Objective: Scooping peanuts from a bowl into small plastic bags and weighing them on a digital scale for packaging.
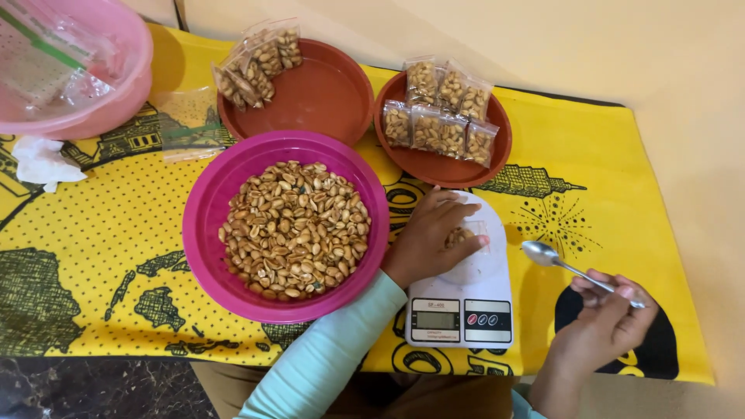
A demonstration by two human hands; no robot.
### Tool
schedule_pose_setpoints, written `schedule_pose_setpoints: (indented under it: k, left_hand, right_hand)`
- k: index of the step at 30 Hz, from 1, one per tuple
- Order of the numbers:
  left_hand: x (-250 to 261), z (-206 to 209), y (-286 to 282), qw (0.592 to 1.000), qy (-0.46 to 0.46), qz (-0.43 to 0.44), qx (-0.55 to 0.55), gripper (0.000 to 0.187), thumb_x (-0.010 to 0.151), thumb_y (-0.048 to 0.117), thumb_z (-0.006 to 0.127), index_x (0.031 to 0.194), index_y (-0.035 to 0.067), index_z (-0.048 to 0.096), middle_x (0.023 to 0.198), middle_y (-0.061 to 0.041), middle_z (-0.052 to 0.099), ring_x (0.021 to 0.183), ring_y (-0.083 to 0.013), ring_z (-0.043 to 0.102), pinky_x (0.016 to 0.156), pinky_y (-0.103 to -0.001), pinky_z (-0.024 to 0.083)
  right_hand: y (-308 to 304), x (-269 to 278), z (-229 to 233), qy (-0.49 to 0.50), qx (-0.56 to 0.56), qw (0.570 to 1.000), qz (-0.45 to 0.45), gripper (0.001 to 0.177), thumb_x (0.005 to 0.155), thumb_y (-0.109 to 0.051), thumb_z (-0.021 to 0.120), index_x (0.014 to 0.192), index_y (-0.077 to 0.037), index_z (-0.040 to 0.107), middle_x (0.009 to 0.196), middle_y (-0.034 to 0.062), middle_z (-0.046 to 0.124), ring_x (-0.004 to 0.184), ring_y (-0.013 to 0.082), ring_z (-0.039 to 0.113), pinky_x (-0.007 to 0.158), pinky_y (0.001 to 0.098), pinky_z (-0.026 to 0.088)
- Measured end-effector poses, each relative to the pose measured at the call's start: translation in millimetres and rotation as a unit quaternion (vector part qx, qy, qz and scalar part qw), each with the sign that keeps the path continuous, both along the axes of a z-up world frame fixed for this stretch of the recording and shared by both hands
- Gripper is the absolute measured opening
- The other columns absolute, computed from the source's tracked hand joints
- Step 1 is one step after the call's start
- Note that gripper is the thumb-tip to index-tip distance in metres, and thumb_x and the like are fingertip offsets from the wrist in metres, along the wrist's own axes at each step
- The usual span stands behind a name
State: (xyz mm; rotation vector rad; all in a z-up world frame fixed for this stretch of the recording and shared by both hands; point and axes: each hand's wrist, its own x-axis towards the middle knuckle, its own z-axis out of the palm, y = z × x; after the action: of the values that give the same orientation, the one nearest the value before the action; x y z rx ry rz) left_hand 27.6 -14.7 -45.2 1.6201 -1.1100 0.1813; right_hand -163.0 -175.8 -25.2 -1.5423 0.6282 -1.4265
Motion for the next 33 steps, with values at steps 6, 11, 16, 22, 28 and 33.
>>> schedule_pose_setpoints:
  k: [6, 11, 16, 22, 28, 33]
  left_hand:
    - [2, -1, 2, 0.997, 0.061, -0.038, -0.003, 0.043, 0.103, 0.043, 0.056, 0.130, 0.010, 0.064, 0.120, -0.010, 0.072, 0.131, -0.0345, 0.051, 0.106, -0.050, 0.045]
    - [5, -11, 2, 0.995, 0.019, -0.057, 0.074, 0.075, 0.079, 0.042, 0.085, 0.143, 0.016, 0.057, 0.144, -0.019, 0.053, 0.143, -0.0369, 0.040, 0.116, -0.053, 0.039]
    - [6, -21, -1, 0.996, -0.021, -0.060, 0.055, 0.069, 0.082, 0.032, 0.084, 0.144, 0.018, 0.056, 0.139, -0.016, 0.059, 0.139, -0.0354, 0.045, 0.120, -0.052, 0.034]
    - [6, -27, -4, 0.997, -0.028, -0.058, 0.047, 0.070, 0.082, 0.024, 0.088, 0.144, 0.019, 0.056, 0.137, -0.016, 0.061, 0.134, -0.0351, 0.049, 0.113, -0.049, 0.042]
    - [7, -28, -5, 0.997, -0.019, -0.061, 0.036, 0.069, 0.081, 0.021, 0.086, 0.143, 0.019, 0.057, 0.135, -0.015, 0.061, 0.133, -0.0342, 0.049, 0.111, -0.049, 0.043]
    - [6, -29, -5, 0.998, -0.011, -0.067, 0.020, 0.069, 0.081, 0.017, 0.086, 0.143, 0.020, 0.057, 0.133, -0.015, 0.062, 0.132, -0.0335, 0.050, 0.110, -0.050, 0.044]
  right_hand:
    - [20, 15, 0, 0.026, -0.005, 0.999, 0.043, 0.018, 0.121, -0.026, 0.049, 0.121, -0.008, 0.048, 0.104, 0.0160, 0.068, 0.076, 0.0204, 0.066, 0.079, 0.0260, 0.055]
    - [29, 24, 0, 0.055, -0.016, 0.997, 0.053, 0.012, 0.121, -0.018, 0.045, 0.122, -0.006, 0.048, 0.107, 0.0189, 0.068, 0.080, 0.0247, 0.068, 0.084, 0.0320, 0.059]
    - [34, 30, 1, 0.063, -0.008, 0.996, 0.069, 0.014, 0.120, -0.017, 0.045, 0.120, -0.004, 0.049, 0.105, 0.0191, 0.068, 0.081, 0.0255, 0.069, 0.083, 0.0326, 0.061]
    - [45, 38, 4, 0.085, 0.000, 0.989, 0.118, 0.015, 0.118, -0.015, 0.044, 0.122, -0.002, 0.048, 0.107, 0.0199, 0.068, 0.084, 0.0258, 0.071, 0.085, 0.0347, 0.062]
    - [31, 40, -7, 0.046, 0.127, 0.983, 0.128, 0.011, 0.115, -0.020, 0.048, 0.116, -0.010, 0.052, 0.104, 0.0142, 0.070, 0.084, 0.0207, 0.071, 0.087, 0.0313, 0.061]
    - [24, 40, -8, 0.039, 0.218, 0.967, 0.124, 0.010, 0.113, -0.019, 0.051, 0.111, -0.011, 0.057, 0.100, 0.0116, 0.071, 0.084, 0.0183, 0.071, 0.086, 0.0281, 0.062]
